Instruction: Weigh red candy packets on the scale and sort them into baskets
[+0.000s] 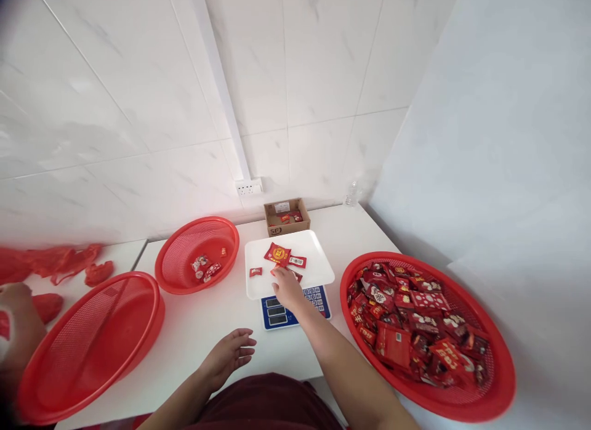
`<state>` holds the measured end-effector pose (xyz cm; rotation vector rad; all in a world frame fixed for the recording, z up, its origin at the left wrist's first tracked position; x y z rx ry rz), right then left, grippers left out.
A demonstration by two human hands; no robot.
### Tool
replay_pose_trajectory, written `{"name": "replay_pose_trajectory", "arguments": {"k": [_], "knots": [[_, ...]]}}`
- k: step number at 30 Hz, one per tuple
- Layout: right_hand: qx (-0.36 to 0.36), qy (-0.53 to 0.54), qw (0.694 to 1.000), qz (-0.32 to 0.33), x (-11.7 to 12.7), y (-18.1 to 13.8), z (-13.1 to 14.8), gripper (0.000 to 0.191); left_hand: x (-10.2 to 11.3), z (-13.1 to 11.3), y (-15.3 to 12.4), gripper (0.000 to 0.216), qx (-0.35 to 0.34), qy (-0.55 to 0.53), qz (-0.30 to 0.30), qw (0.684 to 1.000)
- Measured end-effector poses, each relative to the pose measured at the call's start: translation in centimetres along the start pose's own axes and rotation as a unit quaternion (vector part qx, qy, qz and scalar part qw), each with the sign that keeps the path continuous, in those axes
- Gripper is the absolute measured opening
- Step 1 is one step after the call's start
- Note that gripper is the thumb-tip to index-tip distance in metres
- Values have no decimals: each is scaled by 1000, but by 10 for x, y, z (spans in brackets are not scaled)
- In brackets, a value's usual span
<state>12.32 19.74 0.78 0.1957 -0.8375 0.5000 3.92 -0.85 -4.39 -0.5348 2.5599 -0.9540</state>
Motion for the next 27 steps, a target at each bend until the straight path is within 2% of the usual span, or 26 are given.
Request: {"name": "replay_pose_trajectory", "arguments": {"k": [3, 6, 8, 14, 17, 20, 23, 25, 27], "knots": [[2, -35, 999, 4, 2, 3, -1, 37, 7, -3, 3, 28, -4, -3, -5, 1000], [-27, -80, 996, -37, 17, 6, -7, 38, 13, -4, 5, 30, -6, -8, -9, 1000], [-26, -113, 992, -45, 18, 7, -2, 40, 15, -4, 7, 30, -2, -6, -10, 1000], [128, -161, 977, 58, -29, 8, 53, 50, 9, -10, 13, 31, -1, 6, 5, 1000], [121, -156, 978, 69, -28, 13, 48, 46, 8, -14, 16, 32, -15, 16, 13, 1000], [96, -157, 982, 31, -8, 12, 25, 39, 19, -19, 20, 29, -57, 96, 2, 994], [23, -160, 987, -22, 15, 8, -12, 43, 43, -41, 21, 25, -168, 260, -48, 950], [-28, -152, 987, -33, 22, 4, -34, 46, 58, -64, 16, 25, -255, 349, -84, 898], [-39, -134, 990, -30, 22, -2, -43, 46, 73, -89, 11, 31, -320, 431, -114, 836]]}}
Point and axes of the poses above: each hand's wrist, its own y-axis towards the middle knuckle, its own x-axis out of the back of the hand, z = x × y, the point moved 10 cm from there along y, towards the middle knuckle, and after that the axes turned 9 degrees about -x, right-handed, at the moved point
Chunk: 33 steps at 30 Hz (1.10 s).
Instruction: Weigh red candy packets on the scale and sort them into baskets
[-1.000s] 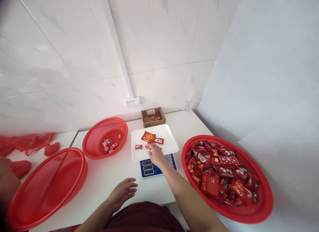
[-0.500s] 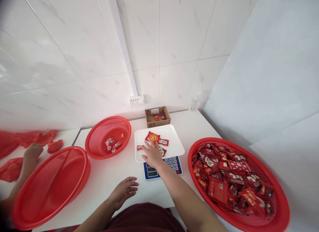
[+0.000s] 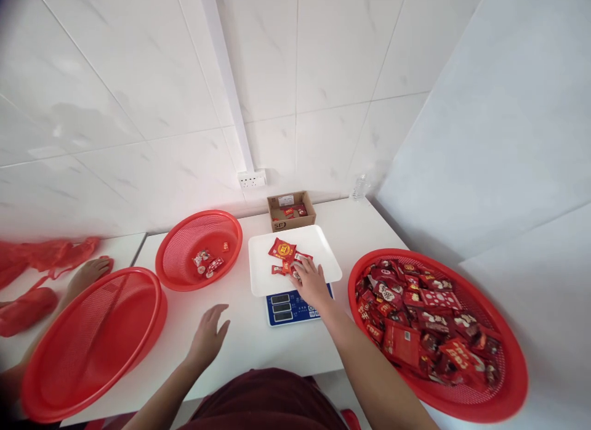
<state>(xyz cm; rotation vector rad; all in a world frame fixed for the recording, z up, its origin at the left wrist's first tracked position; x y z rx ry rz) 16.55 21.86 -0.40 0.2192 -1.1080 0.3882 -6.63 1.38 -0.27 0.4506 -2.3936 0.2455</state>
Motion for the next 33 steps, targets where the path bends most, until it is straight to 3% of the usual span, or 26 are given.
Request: {"name": "replay_pose_trajectory", "arguments": {"k": [2, 5, 10, 12, 16, 19, 21, 27, 33], "knots": [[12, 24, 999, -19, 6, -8, -3, 43, 28, 2, 13, 37, -36, 119, -24, 992], [-5, 57, 994, -98, 31, -28, -22, 42, 74, 17, 34, 44, -23, 289, -39, 956], [-58, 59, 980, -183, 65, -77, -95, 41, 142, 58, 52, 57, 29, 428, 1, 903], [-77, 47, 976, -199, 69, -95, -122, 41, 158, 74, 52, 63, 42, 473, 33, 879], [-104, 37, 971, -212, 63, -120, -151, 40, 152, 88, 55, 76, -19, 519, 130, 845], [-108, 44, 972, -203, 54, -123, -152, 38, 132, 77, 64, 79, -92, 502, 193, 838], [-113, 49, 972, -199, 51, -123, -152, 38, 123, 69, 71, 75, -106, 499, 216, 833], [-155, 61, 972, -167, 44, -126, -160, 38, 119, 57, 83, 40, -94, 503, 237, 826], [-193, 69, 969, -135, 38, -126, -164, 40, 142, 70, 91, 45, -13, 515, 179, 838]]}}
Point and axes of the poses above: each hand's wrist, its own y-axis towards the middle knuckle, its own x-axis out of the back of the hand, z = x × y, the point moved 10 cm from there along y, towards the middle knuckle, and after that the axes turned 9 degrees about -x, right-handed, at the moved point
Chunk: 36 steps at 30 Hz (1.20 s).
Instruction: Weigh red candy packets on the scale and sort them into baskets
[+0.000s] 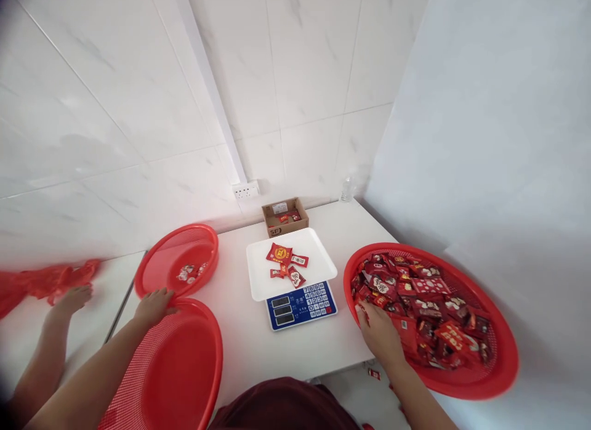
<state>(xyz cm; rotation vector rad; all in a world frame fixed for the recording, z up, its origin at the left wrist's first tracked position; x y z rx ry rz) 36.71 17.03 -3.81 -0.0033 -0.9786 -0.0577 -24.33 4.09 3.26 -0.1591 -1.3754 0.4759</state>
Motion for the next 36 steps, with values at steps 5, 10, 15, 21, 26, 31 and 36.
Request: {"name": "replay_pose_trajectory", "arguments": {"k": [5, 10, 15, 21, 26, 31, 36], "knots": [[-14, -3, 1000, 10, -3, 2, -2, 42, -6, 35, -15, 59, 127, -49, -2, 991], [-20, -5, 1000, 8, -6, 3, -7, 42, -17, 64, -35, 59, 278, -189, -54, 940], [-14, -7, 1000, 12, -7, 3, -7, 42, -7, 45, -20, 55, 292, -174, -96, 936], [-26, -22, 999, 31, -5, 0, -4, 45, 61, -134, 32, 45, -49, -101, -200, 973], [-27, -32, 998, 37, -5, -1, -2, 44, 72, -290, 59, 36, -256, -188, -136, 938], [-28, -44, 998, 41, -7, -2, -2, 46, 69, -328, 79, 34, -238, -214, -118, 940], [-39, -40, 998, 44, -8, -3, -10, 44, 71, -293, 67, 30, -192, -242, -136, 941]]}}
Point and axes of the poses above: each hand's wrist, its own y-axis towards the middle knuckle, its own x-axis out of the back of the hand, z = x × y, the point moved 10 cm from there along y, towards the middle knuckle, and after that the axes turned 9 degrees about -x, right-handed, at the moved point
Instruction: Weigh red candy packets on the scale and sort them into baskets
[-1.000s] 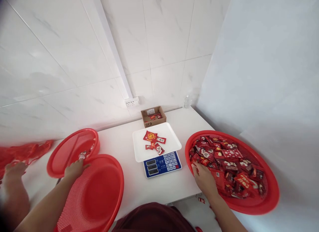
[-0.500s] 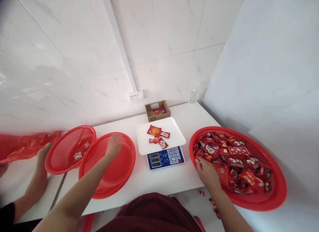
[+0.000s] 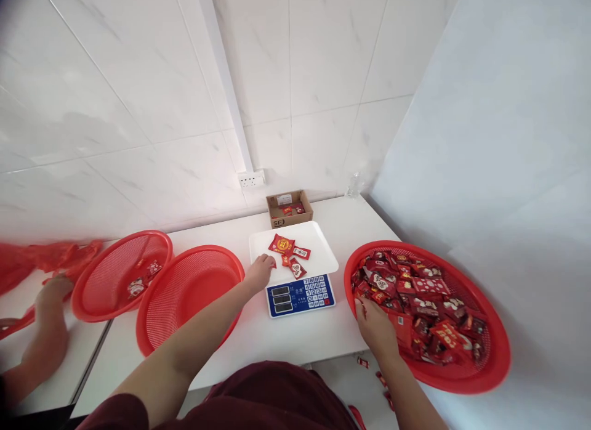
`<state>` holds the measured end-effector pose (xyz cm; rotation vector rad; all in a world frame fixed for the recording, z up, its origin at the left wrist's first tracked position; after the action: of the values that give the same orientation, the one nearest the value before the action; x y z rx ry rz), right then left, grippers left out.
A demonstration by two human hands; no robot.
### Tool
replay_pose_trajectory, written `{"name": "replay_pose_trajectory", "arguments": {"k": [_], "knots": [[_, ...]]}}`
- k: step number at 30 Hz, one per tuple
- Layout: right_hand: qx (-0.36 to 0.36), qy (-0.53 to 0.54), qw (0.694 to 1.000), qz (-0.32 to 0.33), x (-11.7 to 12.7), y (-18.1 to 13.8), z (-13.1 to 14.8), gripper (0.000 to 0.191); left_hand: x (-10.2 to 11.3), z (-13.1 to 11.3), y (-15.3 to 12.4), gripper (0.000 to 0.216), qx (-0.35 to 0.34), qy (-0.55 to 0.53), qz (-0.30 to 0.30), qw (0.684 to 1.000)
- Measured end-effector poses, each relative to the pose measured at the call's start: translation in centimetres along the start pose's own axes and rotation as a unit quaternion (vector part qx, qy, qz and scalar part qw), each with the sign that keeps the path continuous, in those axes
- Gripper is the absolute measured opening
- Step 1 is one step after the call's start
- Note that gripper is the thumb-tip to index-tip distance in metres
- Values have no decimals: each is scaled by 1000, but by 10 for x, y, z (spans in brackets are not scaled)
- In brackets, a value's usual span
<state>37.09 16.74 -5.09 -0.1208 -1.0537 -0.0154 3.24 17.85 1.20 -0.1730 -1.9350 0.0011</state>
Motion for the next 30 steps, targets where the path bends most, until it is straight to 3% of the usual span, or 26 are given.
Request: {"name": "replay_pose_trajectory", "arguments": {"k": [4, 6, 8, 10, 13, 15, 18, 21, 25, 27, 30], "knots": [[65, 32, 995, -72, 17, -2, 20, 39, 35, 40, -51, 32, 80, -5, -78, 994], [121, 50, 987, -97, 24, -4, 51, 38, 48, 62, -87, 30, 145, -18, -148, 978], [166, 58, 982, -74, 20, -3, 94, 38, 43, 72, -117, 40, 184, -31, -170, 968], [184, 42, 982, -22, 7, 2, 138, 37, 21, 72, -136, 57, 195, -61, -127, 971], [166, -56, 983, 49, -19, 10, 187, 34, -20, 63, -151, 73, 217, -91, -10, 972], [150, -110, 980, 66, -32, 16, 203, 37, -36, 58, -158, 70, 237, -83, 49, 967], [136, -115, 980, 89, -46, 24, 206, 43, -41, 51, -161, 61, 242, -63, 88, 964], [87, -45, 988, 118, -52, 38, 189, 40, -39, 48, -160, 61, 230, -56, 102, 966], [-18, 96, 989, 112, -39, 54, 171, 31, -41, 48, -160, 61, 221, -54, 119, 966], [-28, 204, 969, 138, -37, 49, 186, 32, -43, 48, -160, 61, 222, -56, 127, 965], [78, 327, 911, 239, -43, 21, 248, 44, -43, 46, -157, 62, 221, -56, 133, 965]]}}
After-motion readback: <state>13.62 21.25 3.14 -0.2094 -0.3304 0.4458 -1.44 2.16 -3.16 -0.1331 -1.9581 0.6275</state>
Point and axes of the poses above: each hand's wrist, its own y-axis towards the middle knuckle, its own x-axis out of the back of the hand, z = x × y, the point moved 10 cm from there along y, towards the middle knuckle, and after that the axes turned 9 degrees about -x, right-handed, at the moved point
